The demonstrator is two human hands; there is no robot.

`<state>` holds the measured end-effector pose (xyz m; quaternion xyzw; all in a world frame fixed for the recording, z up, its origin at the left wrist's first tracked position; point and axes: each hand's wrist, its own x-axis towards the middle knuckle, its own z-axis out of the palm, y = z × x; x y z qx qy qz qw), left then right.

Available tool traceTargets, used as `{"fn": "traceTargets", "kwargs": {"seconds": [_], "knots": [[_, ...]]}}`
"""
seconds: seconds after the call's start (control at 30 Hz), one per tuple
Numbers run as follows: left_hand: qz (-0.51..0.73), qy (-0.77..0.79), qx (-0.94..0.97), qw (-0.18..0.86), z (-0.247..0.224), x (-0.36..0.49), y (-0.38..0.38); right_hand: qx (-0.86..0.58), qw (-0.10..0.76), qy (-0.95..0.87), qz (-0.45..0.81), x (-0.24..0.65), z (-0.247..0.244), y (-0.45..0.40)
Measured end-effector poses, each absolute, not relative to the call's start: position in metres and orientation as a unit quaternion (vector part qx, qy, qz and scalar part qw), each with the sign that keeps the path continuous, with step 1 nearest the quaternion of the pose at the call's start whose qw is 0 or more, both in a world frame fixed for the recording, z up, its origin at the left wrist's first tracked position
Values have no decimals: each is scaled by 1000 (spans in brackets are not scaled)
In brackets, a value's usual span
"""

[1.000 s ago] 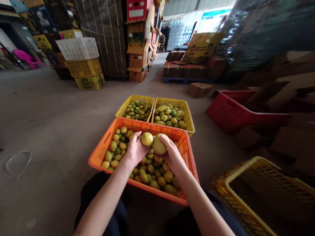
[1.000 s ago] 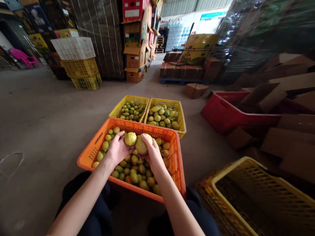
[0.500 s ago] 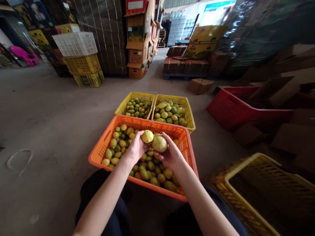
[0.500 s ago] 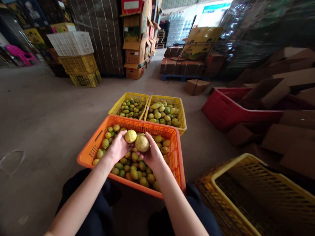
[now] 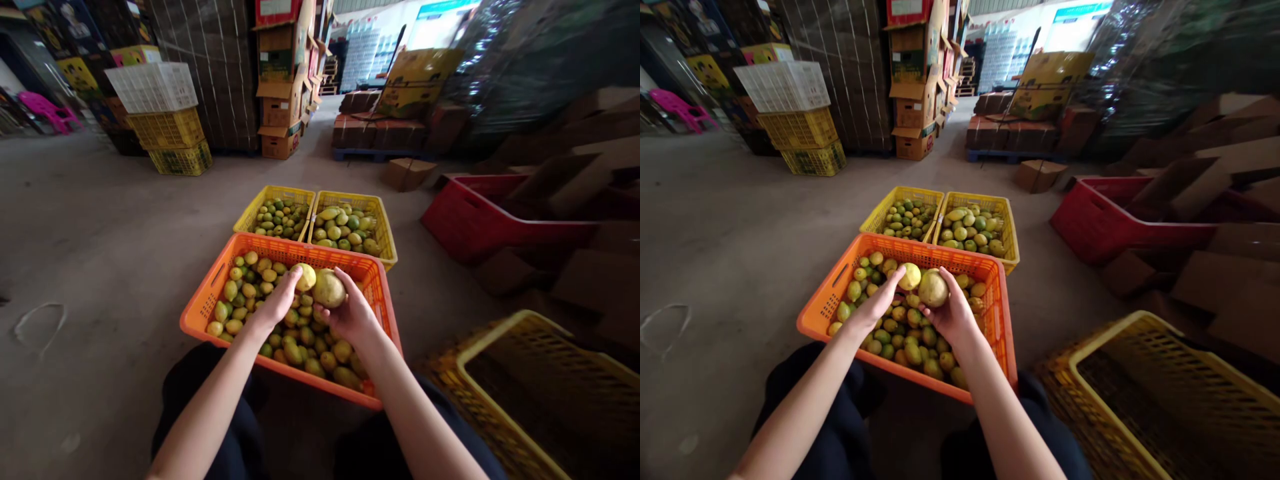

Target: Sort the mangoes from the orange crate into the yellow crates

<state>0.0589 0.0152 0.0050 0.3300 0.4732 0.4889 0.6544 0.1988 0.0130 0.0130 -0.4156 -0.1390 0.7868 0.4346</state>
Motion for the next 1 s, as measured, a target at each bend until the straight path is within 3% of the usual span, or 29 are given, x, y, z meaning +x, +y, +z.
{"fn": "traceTargets", "kwargs": {"seconds": [0.13,0.3,0.43,0.63,1.0], "knots": [[509,463,412,597,6,52,14,-463,487,-256,695,203,10,12],[562,420,496,512,15,46,11,-475,584,-455,476,205,9,10],[588,388,477,525,21,45,11,-457,607,-506,408,204,10,10],[585,362,473,550,22,43,12,-452,632,-461,428,205,8,8],[576,363,394,617,27,34,13,-405,590,-434,547,214,21,8]]}}
